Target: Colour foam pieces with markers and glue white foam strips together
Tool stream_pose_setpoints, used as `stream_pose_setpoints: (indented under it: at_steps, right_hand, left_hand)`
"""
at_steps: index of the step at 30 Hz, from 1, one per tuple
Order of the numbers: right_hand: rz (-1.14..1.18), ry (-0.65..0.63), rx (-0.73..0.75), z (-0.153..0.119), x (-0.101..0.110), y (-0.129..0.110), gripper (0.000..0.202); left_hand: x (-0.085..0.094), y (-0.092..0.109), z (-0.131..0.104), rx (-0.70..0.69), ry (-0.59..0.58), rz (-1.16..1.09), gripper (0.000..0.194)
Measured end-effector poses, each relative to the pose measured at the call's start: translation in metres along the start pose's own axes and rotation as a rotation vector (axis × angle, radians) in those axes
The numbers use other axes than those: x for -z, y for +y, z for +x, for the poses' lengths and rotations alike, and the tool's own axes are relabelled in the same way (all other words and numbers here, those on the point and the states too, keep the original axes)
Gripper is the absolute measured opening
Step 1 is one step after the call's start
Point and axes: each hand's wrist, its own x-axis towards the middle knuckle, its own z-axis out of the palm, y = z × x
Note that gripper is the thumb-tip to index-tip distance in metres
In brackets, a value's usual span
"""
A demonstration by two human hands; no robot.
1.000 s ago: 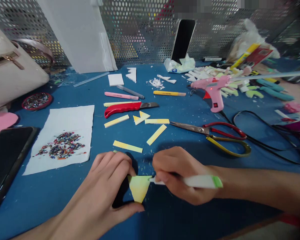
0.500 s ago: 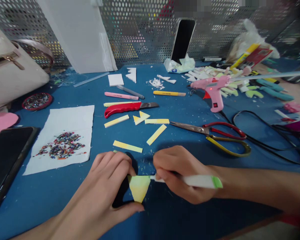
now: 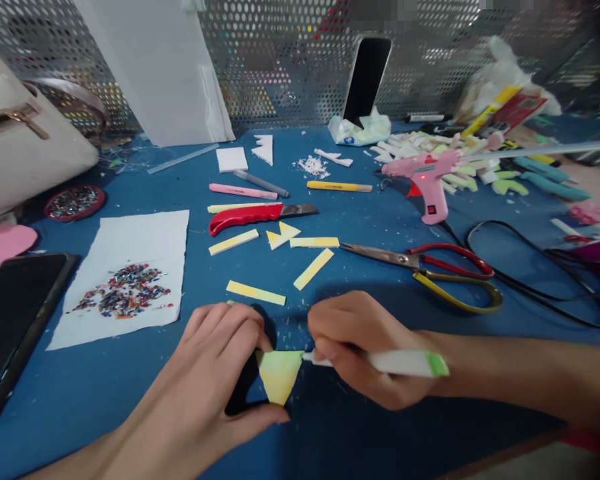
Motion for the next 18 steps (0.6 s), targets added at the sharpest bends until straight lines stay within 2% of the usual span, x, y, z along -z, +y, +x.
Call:
stream_pose_setpoints:
  at_steps: [2,6,10,14,18]
  right_hand:
    - [0.003,-0.025,0.034,0.0001,-0.0001,-0.0008,0.016]
    - [-0.003,0.018,-0.026,0.0001,-0.0004,-0.0009,0.017]
    - [-0.004,-0.017,0.033,-0.0007,-0.0007,-0.0001,0.016]
    - [0.007,0.019,-0.037,-0.0005,-0.0007,0.0,0.018]
    - [-0.01,-0.043,0.01,0.0,-0.0012,-0.0004,0.016]
  left_hand:
    - [-0.0007,0.0,0.0006,0.003,0.005,0.003,0.044]
    - [-0.001,-0.0004,0.0017,-0.001,0.006,0.007,0.045]
    - [-0.0006,-0.0008,0.0018,0.004,0.006,0.007,0.043]
    - [-0.0011,-0.0002,0.0014,-0.005,0.0,0.003,0.044]
    - [-0.0013,0.0006,0.0001,-0.004,0.002,0.004,0.043]
